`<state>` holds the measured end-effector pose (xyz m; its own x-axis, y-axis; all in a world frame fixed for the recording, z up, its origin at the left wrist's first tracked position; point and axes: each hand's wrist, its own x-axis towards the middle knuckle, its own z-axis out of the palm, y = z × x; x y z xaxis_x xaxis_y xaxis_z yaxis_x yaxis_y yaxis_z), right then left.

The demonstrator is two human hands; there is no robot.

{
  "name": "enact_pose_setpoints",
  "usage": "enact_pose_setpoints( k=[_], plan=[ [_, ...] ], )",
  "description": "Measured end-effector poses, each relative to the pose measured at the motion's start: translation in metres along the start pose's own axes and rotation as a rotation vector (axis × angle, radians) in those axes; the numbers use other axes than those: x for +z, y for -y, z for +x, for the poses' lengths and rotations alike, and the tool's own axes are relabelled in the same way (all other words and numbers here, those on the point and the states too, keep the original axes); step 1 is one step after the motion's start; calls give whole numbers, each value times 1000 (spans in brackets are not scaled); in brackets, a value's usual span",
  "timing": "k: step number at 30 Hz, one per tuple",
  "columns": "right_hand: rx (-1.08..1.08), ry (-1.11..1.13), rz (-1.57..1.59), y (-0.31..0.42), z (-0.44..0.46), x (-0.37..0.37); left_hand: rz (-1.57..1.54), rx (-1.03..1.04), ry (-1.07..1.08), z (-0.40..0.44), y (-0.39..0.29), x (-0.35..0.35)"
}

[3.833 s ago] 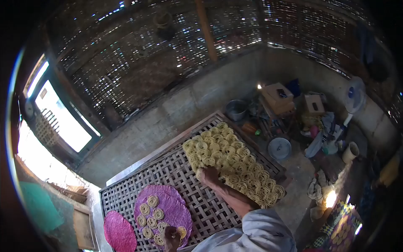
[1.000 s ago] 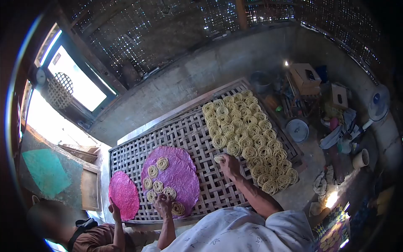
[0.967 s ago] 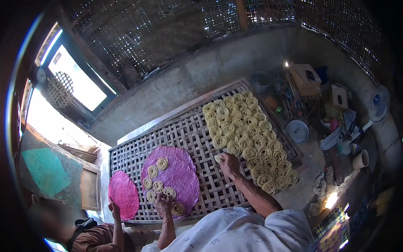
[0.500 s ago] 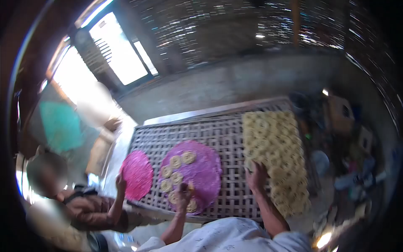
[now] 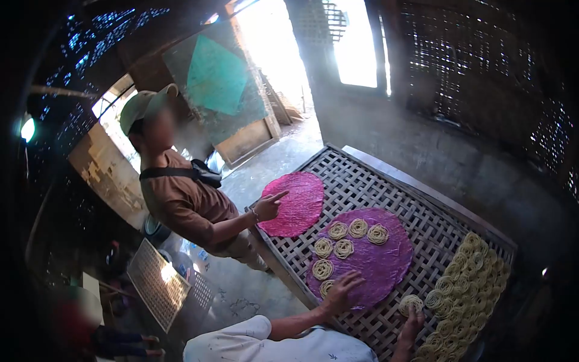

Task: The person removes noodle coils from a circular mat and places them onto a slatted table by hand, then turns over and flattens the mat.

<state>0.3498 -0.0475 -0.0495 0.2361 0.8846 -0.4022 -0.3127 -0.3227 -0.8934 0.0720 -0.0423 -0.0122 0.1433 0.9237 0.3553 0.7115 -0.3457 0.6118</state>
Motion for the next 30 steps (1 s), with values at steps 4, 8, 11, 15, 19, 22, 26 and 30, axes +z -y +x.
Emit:
enact_pose_setpoints(
  k=[4, 8, 11, 15, 19, 22, 26, 30],
  plan=[
    [6, -120, -101, 9, -11, 14, 203, 3, -6, -30, 48, 2],
    [27, -123, -234, -6, -15, 13, 264, 93, 42, -41, 56, 9],
    [33, -105, -331, -9, -16, 15, 224, 62, 33, -44, 50, 9],
    [34, -108, -412, -7, -14, 14, 231, 25, -37, -44, 48, 8],
    [38, -110, -476, -4, -10, 11, 207, 4, -41, -45, 49, 8],
    [43, -111, -506, -1, -7, 10, 206, -3, -47, -45, 45, 7],
    [47, -114, -533, 0, -5, 12, 190, -27, -43, -48, 47, 8],
    [50, -112, -555, 0, -3, 14, 211, -13, -46, -47, 45, 5]
  ],
)
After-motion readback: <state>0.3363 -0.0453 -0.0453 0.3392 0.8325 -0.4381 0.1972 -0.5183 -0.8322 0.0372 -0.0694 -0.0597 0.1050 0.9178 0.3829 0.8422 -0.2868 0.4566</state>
